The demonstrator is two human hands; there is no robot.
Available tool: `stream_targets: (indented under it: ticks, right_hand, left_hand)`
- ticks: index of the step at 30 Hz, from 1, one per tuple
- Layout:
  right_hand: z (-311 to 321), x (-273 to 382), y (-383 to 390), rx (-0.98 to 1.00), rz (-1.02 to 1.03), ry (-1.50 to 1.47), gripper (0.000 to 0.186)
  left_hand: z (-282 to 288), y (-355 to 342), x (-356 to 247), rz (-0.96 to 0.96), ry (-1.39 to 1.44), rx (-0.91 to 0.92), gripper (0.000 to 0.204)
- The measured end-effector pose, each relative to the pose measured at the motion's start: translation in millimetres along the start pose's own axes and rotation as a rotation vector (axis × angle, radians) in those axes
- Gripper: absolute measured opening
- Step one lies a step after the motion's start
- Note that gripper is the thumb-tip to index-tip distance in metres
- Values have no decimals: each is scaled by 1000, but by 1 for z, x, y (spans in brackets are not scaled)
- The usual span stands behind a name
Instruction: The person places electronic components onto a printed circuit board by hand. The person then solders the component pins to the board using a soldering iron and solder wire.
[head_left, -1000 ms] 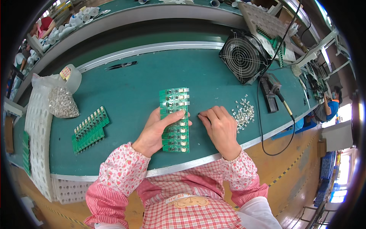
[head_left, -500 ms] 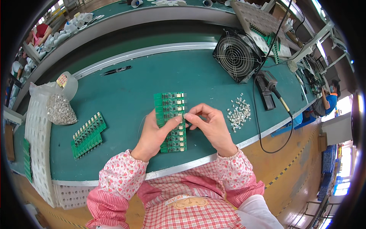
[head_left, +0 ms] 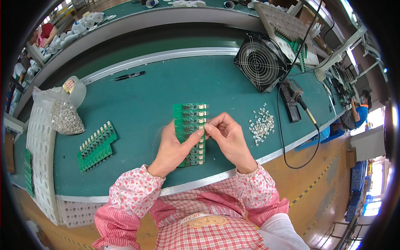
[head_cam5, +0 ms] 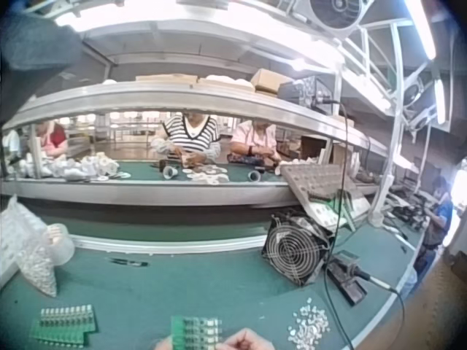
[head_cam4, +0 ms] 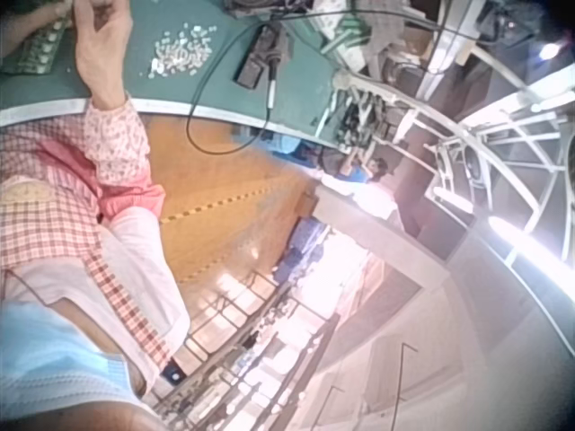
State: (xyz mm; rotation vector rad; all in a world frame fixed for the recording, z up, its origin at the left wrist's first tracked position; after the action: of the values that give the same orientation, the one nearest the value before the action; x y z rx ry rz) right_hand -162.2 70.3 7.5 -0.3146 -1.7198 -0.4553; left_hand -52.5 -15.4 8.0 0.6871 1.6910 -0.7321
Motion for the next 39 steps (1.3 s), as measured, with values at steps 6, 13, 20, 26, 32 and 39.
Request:
stream_targets:
  ticks: [6,13,20,26,32,39]
  right_hand:
    - [0,6,4,-42,17,43,14]
    - [-2,2,10,-64,28,1,15]
    - [-1,6,16,-63,14,-11,14]
    - [13,2,19,-101,13,35,13]
    - [75,21,24,-386,153,265,17]
    - [122,40,36,-685,184,592,13]
  left_hand:
    - [-5,1,-5,-33,37,1,22]
    - [1,1,-4,51,51,-52,29]
    - [-1,0,-6,61,100,-12,32]
    - [2,-1,0,70,122,-24,33]
    - [2,0,-2,119,188,-72,35]
    - [7,-2,9,196,310,-112,32]
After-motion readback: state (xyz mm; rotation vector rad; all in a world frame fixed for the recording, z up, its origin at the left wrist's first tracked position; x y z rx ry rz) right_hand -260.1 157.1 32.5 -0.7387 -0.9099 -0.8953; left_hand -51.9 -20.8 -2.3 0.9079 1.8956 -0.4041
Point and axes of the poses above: each hand's wrist, its own y-axis away from the middle knuckle, its own z-axis out of the back of the hand, x = y × z, the point moved 6 cm from there along -y, towards the middle knuckle, and after that the axes turned 7 degrees about -z, right-handed, at the moved point
